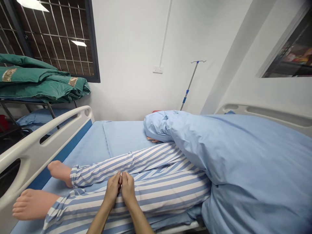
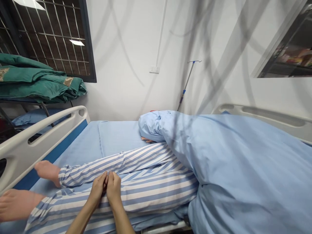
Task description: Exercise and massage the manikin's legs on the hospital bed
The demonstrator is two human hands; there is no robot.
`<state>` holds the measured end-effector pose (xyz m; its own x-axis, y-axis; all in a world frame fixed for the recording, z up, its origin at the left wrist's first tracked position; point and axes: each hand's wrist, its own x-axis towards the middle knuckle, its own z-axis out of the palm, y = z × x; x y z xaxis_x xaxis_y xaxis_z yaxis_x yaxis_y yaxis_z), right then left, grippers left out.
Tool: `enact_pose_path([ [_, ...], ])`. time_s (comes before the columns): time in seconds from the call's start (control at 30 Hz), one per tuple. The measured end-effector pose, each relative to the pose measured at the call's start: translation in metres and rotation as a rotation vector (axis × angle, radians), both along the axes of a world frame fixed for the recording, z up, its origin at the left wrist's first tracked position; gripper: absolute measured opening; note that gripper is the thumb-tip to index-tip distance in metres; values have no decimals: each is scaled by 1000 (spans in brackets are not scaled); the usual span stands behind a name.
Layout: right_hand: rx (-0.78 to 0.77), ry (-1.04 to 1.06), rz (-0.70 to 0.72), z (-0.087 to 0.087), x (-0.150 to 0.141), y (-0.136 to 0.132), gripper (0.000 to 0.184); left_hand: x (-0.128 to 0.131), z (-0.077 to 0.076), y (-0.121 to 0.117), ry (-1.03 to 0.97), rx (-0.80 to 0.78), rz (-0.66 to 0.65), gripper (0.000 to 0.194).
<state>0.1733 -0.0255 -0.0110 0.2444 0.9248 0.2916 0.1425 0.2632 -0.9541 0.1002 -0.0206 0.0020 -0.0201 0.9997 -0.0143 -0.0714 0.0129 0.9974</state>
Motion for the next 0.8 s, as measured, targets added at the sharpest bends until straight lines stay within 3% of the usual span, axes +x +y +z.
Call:
enact_pose_path([
  [0.2,-18,119,16,-2,2,3,39,20,24,-2,-188,-17,103,43],
  [0.33,-36,65,-18,-1,2,1,36,20,12,-4,-30,25,212,40],
  [0.47,-58,72,-57,-2,3,1,34,16,-4,-7,147,109,138,33],
  [0.6,-91,149,-76,1,5,4,35,17,-4,-9,229,155,120,36],
  [0.8,-69,107,-5,31,6,4,35,16,0,-8,233,160,87,42],
])
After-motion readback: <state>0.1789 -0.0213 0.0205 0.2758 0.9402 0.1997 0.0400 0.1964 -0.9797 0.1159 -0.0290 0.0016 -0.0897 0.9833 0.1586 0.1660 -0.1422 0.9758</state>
